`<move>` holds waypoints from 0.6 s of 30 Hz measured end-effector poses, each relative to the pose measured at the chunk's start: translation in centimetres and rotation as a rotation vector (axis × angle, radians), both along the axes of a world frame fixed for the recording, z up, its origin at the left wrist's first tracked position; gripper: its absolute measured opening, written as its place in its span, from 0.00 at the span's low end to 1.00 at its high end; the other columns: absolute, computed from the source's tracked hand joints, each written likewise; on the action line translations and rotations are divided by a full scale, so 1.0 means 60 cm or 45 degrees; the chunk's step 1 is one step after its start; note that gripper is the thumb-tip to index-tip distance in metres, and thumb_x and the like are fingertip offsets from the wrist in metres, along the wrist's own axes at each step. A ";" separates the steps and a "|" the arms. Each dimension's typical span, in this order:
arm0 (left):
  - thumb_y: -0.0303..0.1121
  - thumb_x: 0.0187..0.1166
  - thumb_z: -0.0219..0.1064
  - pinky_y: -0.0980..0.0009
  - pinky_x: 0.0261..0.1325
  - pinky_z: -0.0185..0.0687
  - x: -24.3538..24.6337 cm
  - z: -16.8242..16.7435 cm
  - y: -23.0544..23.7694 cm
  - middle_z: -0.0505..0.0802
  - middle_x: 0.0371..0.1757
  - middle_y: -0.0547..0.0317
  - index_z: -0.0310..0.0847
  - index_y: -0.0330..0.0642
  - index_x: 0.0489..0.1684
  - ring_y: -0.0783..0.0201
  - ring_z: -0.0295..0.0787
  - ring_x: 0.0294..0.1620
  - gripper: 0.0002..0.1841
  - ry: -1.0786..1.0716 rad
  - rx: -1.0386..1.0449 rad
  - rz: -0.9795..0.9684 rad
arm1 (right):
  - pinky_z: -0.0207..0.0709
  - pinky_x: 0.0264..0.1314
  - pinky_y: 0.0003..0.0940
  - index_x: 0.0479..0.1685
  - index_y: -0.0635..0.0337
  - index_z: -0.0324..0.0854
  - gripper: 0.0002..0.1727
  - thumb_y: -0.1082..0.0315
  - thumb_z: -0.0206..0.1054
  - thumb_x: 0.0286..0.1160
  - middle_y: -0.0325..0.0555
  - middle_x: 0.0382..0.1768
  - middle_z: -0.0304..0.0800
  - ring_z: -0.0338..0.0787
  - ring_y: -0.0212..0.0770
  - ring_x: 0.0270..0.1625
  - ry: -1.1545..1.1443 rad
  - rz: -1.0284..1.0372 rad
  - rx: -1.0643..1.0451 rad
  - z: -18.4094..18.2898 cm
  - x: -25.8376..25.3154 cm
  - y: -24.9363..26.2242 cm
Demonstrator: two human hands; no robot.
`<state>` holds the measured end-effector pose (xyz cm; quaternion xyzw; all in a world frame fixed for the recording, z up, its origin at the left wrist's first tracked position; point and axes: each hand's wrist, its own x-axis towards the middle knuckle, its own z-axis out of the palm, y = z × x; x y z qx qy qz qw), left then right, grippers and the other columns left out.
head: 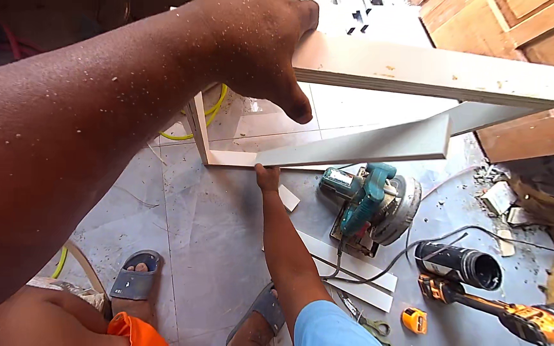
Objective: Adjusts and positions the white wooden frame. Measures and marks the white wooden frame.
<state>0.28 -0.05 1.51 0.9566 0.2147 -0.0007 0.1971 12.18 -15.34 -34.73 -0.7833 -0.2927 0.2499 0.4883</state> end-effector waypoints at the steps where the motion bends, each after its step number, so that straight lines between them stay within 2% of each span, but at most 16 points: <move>1: 0.70 0.53 0.79 0.41 0.64 0.74 0.001 -0.002 -0.002 0.86 0.64 0.49 0.69 0.49 0.82 0.51 0.82 0.66 0.53 -0.013 -0.008 0.007 | 0.77 0.74 0.53 0.62 0.74 0.82 0.26 0.68 0.71 0.64 0.65 0.59 0.89 0.87 0.54 0.68 -0.033 0.020 0.008 -0.004 0.001 0.011; 4: 0.73 0.52 0.77 0.36 0.63 0.73 0.002 0.000 -0.004 0.87 0.63 0.46 0.69 0.48 0.82 0.46 0.82 0.65 0.55 0.004 0.041 0.003 | 0.73 0.77 0.61 0.58 0.73 0.86 0.24 0.64 0.74 0.65 0.68 0.62 0.88 0.83 0.62 0.73 -0.186 0.143 -0.146 -0.015 0.002 0.036; 6: 0.76 0.53 0.75 0.31 0.60 0.72 -0.001 0.008 -0.008 0.88 0.60 0.45 0.70 0.49 0.80 0.42 0.84 0.64 0.54 0.067 0.112 0.021 | 0.71 0.73 0.66 0.55 0.70 0.88 0.24 0.58 0.72 0.66 0.68 0.61 0.88 0.82 0.66 0.71 -0.289 0.226 -0.323 -0.012 -0.006 0.050; 7: 0.77 0.52 0.74 0.32 0.59 0.73 -0.002 0.011 -0.008 0.89 0.59 0.47 0.70 0.51 0.79 0.43 0.85 0.63 0.54 0.098 0.131 0.028 | 0.70 0.71 0.67 0.57 0.69 0.87 0.26 0.57 0.71 0.66 0.67 0.61 0.88 0.82 0.66 0.70 -0.311 0.252 -0.400 -0.007 -0.010 0.057; 10: 0.77 0.51 0.75 0.34 0.60 0.75 -0.001 0.015 -0.007 0.89 0.61 0.48 0.70 0.52 0.80 0.45 0.85 0.63 0.54 0.150 0.076 0.034 | 0.66 0.75 0.71 0.77 0.64 0.75 0.33 0.58 0.70 0.72 0.64 0.73 0.81 0.79 0.65 0.76 -0.256 0.294 -0.552 0.013 -0.015 0.065; 13: 0.74 0.47 0.81 0.39 0.59 0.80 0.009 0.029 -0.010 0.86 0.60 0.47 0.72 0.48 0.77 0.47 0.84 0.61 0.56 0.201 -0.021 0.069 | 0.68 0.75 0.69 0.81 0.59 0.72 0.35 0.58 0.71 0.72 0.60 0.75 0.80 0.78 0.62 0.76 -0.260 0.314 -0.597 0.019 -0.011 0.074; 15: 0.70 0.50 0.83 0.43 0.56 0.81 0.017 0.032 -0.016 0.87 0.55 0.49 0.71 0.43 0.73 0.50 0.86 0.57 0.53 0.221 -0.016 0.088 | 0.67 0.76 0.69 0.83 0.59 0.71 0.36 0.57 0.70 0.73 0.60 0.77 0.79 0.78 0.62 0.78 -0.249 0.344 -0.641 0.026 -0.011 0.078; 18: 0.61 0.57 0.85 0.38 0.57 0.80 0.031 0.024 -0.006 0.87 0.56 0.46 0.68 0.43 0.77 0.46 0.87 0.58 0.49 0.202 0.010 0.130 | 0.67 0.75 0.69 0.83 0.57 0.71 0.35 0.58 0.69 0.73 0.59 0.77 0.80 0.78 0.61 0.78 -0.268 0.378 -0.648 0.026 -0.007 0.079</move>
